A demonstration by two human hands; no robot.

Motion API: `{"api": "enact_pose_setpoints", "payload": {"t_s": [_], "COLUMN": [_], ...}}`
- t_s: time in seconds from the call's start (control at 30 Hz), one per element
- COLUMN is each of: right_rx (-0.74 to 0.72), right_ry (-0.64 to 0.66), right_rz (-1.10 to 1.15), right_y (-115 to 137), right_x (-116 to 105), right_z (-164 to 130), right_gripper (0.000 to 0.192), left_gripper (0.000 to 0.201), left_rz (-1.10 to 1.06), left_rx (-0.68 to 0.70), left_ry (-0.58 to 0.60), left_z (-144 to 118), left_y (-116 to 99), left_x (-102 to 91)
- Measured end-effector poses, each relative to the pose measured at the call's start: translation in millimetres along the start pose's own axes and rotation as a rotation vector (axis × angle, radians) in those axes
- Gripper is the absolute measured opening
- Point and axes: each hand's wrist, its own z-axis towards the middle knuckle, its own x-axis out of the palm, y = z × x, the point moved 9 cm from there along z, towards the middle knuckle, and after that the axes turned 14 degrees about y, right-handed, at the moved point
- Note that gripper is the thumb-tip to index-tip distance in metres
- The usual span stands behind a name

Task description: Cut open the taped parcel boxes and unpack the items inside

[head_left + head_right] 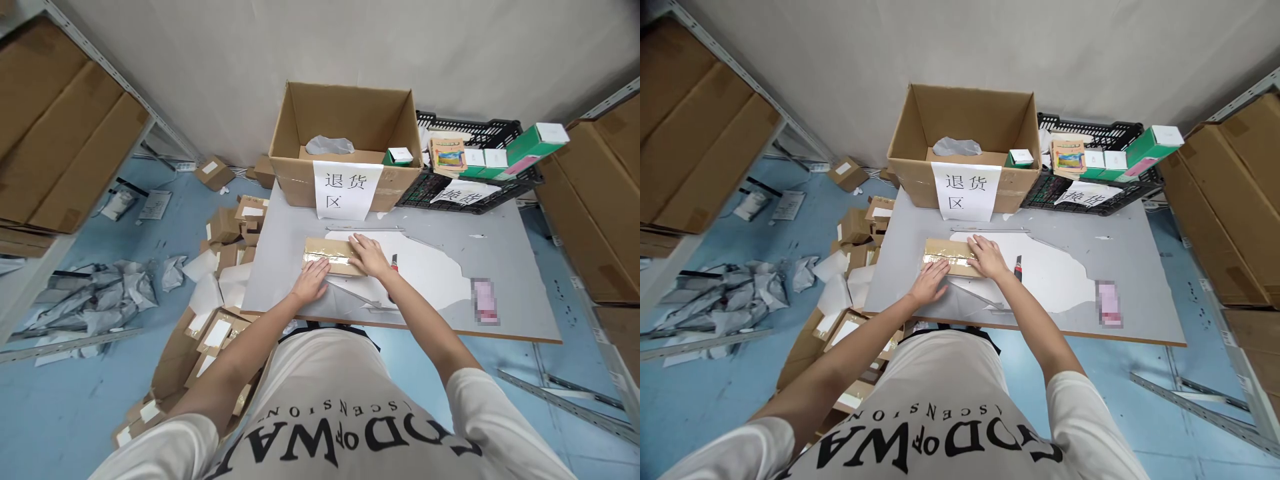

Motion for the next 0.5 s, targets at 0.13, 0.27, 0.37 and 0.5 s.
{"api": "enact_pose_setpoints", "payload": {"t_s": [0.13, 0.27, 0.37, 0.5], "right_rx": [-0.06, -0.052, -0.035, 0.13], "right_ry": [0.14, 0.136, 0.148, 0.166], "right_rz": [-0.128, -0.227, -0.195, -0.01], "right_y": [12, 13, 11, -17], "right_x": [15, 24, 18, -6], "right_z": [25, 29, 31, 41], "right_gripper": [0.057, 0.049, 0.043, 0.041], "left_gripper": [0.061, 0.063, 0.065, 0.063], "left_rz": [-0.01, -0.042, -0.053, -0.051], "left_rx": [-0.008, 0.008, 0.012, 0.018], "left_ry": [0.023, 0.038, 0.052, 0.058], "left_z": [2, 3, 2, -1], "left_y": [2, 3, 4, 1], "left_x": [1.5, 2.0, 2.9, 3.7]}}
